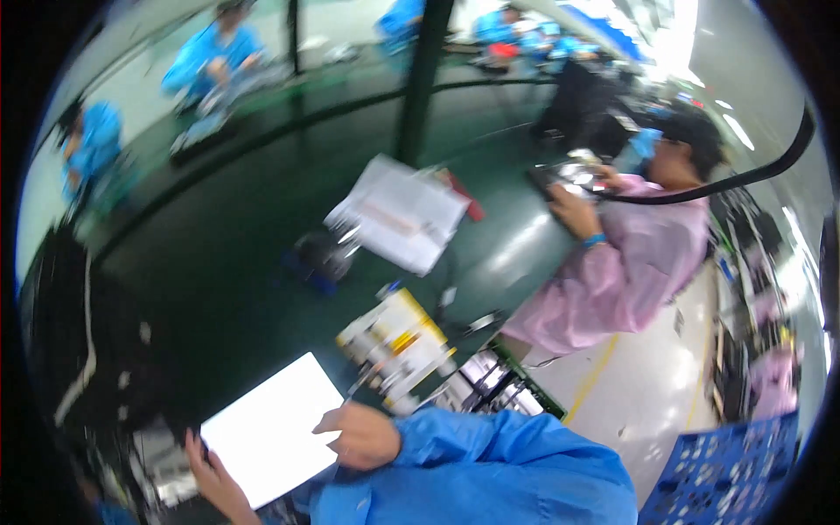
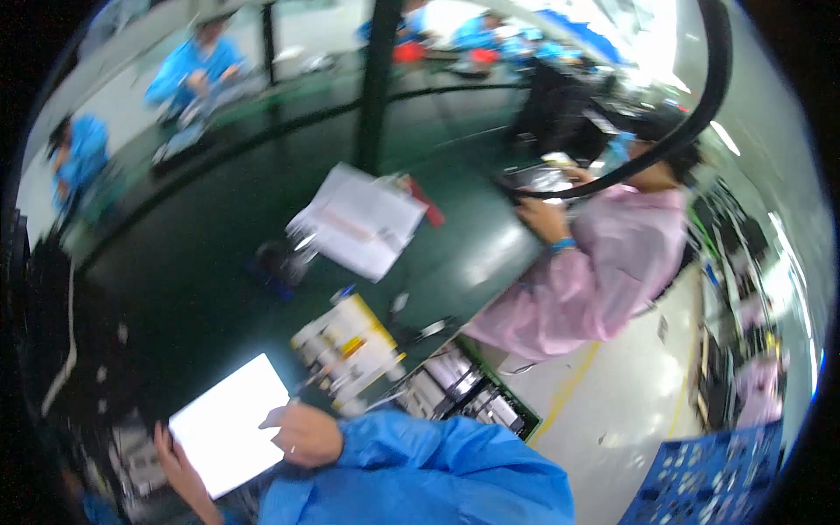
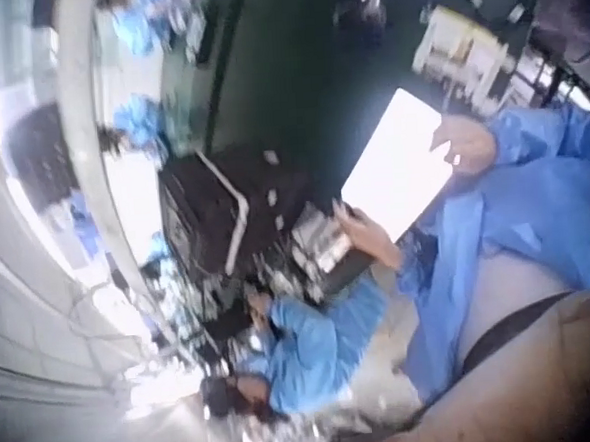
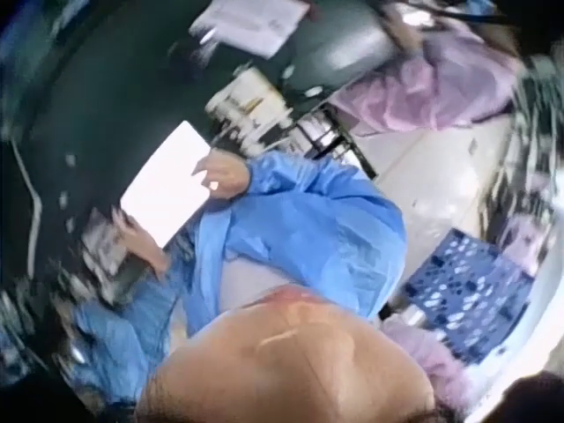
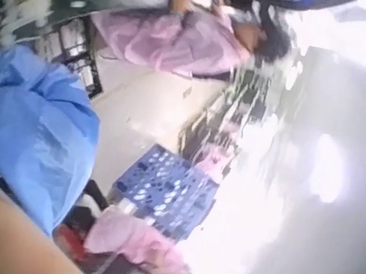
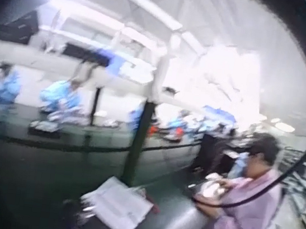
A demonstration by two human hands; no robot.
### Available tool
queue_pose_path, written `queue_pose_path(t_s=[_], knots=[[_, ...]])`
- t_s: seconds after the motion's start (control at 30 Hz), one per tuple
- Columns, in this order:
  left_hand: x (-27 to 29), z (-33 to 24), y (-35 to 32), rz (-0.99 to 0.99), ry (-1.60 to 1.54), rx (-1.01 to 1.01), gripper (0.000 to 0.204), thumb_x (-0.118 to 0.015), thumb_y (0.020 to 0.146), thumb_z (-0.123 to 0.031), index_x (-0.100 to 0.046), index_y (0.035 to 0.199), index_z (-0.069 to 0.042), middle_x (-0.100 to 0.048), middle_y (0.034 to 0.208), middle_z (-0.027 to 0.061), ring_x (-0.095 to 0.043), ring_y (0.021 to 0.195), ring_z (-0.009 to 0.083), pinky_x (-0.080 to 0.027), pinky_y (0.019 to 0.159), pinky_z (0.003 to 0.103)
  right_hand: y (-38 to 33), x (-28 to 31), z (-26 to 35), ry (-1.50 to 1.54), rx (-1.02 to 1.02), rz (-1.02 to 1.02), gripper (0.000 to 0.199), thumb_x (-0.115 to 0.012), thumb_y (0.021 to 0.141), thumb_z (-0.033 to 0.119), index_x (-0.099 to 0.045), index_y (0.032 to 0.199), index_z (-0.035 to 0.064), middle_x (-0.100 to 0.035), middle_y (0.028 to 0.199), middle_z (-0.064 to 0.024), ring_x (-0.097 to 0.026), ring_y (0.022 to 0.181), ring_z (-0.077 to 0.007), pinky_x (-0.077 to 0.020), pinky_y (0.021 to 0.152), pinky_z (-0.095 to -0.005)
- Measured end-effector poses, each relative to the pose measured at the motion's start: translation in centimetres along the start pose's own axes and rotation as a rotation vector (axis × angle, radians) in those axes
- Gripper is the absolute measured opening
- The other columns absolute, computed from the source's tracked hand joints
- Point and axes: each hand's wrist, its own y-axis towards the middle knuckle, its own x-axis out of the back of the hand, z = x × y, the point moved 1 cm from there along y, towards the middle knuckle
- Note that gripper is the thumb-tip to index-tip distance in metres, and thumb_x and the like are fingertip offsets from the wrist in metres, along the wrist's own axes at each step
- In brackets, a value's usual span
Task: The person assembles and tests tablet screen components, including a tablet, tablet screen, ribbon cable, chassis, and battery, at a workstation. The person uses a pen, tweezers, and stylus for precise manipulation.
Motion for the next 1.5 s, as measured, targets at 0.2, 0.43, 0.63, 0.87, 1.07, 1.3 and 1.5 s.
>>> queue_pose_path(t_s=[0.2, 0.43, 0.63, 0.87, 1.07, 1.3, 1.5], knots=[[-0.7, -5.5, 0.2, 0.023, -0.377, 0.102, 0.038, -0.043, 0.094, -0.012, -0.044, 0.131, -0.006, -0.044, 0.134, 0.0126, -0.041, 0.126, 0.0263, -0.033, 0.104, 0.036, 0.3, 1.5, -0.4, -0.087, -0.038, -0.012, 0.021, -0.065, 0.066, -0.003, -0.055, 0.083, 0.0041, -0.061, 0.1, -0.018, -0.059, 0.088, -0.033, -0.0483, 0.075, -0.0407], [0.1, -4.0, -0.5, -0.045, -0.619, 0.211, 0.03, -0.047, 0.093, -0.012, -0.049, 0.122, -0.003, -0.051, 0.122, 0.0095, -0.05, 0.112, 0.0176, -0.038, 0.094, 0.029, 3.0, 3.2, 2.1, 0.006, -0.215, 0.143, 0.012, -0.067, 0.072, 0.0, -0.057, 0.078, 0.0013, -0.062, 0.103, -0.0219, -0.065, 0.079, -0.0279, -0.0545, 0.068, -0.0331], [-0.5, -4.7, -0.2, -0.071, -0.34, 0.234, 0.048, -0.048, 0.092, -0.042, -0.049, 0.127, -0.01, -0.05, 0.127, 0.0134, -0.047, 0.12, 0.0263, -0.04, 0.099, 0.034, 3.1, 1.0, 4.0, 0.677, -0.369, 0.477, 0.012, -0.059, 0.082, 0.007, -0.054, 0.09, -0.0013, -0.05, 0.119, -0.0208, -0.063, 0.078, -0.0267, -0.0558, 0.066, -0.03], [-1.4, -4.8, 0.4, -0.109, -0.423, 0.345, 0.054, -0.055, 0.085, -0.049, -0.051, 0.125, -0.013, -0.053, 0.124, 0.0137, -0.044, 0.123, 0.0299, -0.035, 0.102, 0.045, 2.5, -0.8, 4.0, 0.729, -0.354, 0.498, 0.018, -0.059, 0.081, 0.009, -0.053, 0.094, -0.0018, -0.045, 0.12, -0.0195, -0.06, 0.093, -0.028, -0.0557, 0.071, -0.032], [0.0, -3.2, 0.5, -0.254, 0.16, 0.037, 0.019, -0.053, 0.089, -0.017, -0.063, 0.101, -0.006, -0.063, 0.102, 0.0093, -0.059, 0.1, 0.0223, -0.046, 0.083, 0.033, 3.1, 1.2, 3.7, 0.484, -0.404, 0.52, 0.028, -0.06, 0.081, 0.007, -0.055, 0.107, -0.0021, -0.048, 0.122, -0.0214, -0.061, 0.092, -0.0276, -0.0552, 0.073, -0.0309], [3.2, -9.0, -2.0, 0.331, -0.432, -0.309, 0.022, -0.066, 0.071, 0.0, -0.066, 0.09, -0.011, -0.066, 0.086, 0.0052, -0.063, 0.082, 0.0163, -0.049, 0.068, 0.027, 5.3, 3.3, 3.5, -0.32, -0.511, 0.155, 0.052, -0.07, 0.07, 0.001, -0.053, 0.119, 0.0078, -0.05, 0.125, -0.02, -0.047, 0.12, -0.0327, -0.0345, 0.101, -0.053], [2.0, -10.6, -2.3, 0.643, -0.737, -0.391, 0.024, -0.074, 0.07, -0.006, -0.067, 0.093, -0.007, -0.067, 0.084, 0.0062, -0.064, 0.079, 0.0177, -0.048, 0.065, 0.029, 6.9, 2.7, 2.0, -0.25, -0.467, 0.352, 0.018, -0.053, 0.062, -0.007, -0.054, 0.065, 0.0103, -0.062, 0.11, -0.0126, -0.05, 0.118, -0.0329, -0.0199, 0.105, -0.0629]])
